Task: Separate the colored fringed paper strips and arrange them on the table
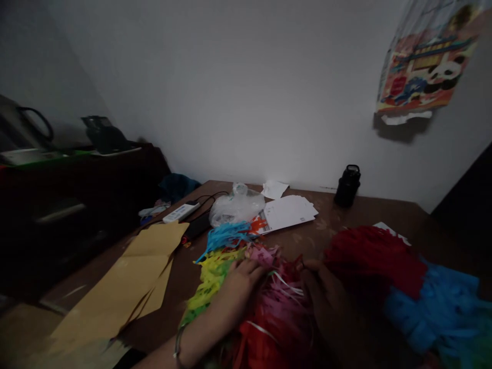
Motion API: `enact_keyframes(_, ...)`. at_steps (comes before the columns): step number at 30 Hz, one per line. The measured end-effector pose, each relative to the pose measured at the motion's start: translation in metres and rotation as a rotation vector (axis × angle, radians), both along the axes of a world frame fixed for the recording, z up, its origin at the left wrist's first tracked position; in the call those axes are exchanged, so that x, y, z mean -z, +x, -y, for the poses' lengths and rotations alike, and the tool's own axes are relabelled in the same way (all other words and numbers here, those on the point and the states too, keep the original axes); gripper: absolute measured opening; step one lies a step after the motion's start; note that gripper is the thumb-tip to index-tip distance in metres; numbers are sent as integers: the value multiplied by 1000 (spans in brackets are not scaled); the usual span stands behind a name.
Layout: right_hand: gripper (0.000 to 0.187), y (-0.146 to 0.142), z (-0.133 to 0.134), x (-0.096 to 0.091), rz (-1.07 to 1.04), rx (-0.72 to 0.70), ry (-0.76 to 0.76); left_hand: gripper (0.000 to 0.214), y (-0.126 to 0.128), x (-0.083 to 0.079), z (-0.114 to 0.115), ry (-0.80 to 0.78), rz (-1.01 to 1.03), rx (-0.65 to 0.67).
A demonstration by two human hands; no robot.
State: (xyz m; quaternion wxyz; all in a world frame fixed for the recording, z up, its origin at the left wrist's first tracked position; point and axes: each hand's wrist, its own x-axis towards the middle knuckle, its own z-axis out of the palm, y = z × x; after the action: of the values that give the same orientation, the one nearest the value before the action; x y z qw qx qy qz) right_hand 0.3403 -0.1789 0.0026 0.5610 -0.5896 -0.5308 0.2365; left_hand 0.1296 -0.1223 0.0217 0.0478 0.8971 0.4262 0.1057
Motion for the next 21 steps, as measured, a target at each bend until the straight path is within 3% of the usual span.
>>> enact_keyframes(6, 21, -8, -2, -17, 450, -228, 159, 30, -19, -17, 18, -26, 271, 152)
enact_keyframes(10, 21, -13, 2, -25, 682, -233, 286, 33, -22, -24, 25, 31, 292, 236)
enact_keyframes(15, 20, -15, 5, -26, 781, -204, 321, 30, -21, -26, 25, 132, 259, 246)
enact_keyframes(21, 16, -16, 3, -19, 837, -172, 353, 33, -23, -25, 26, 136, 201, 243)
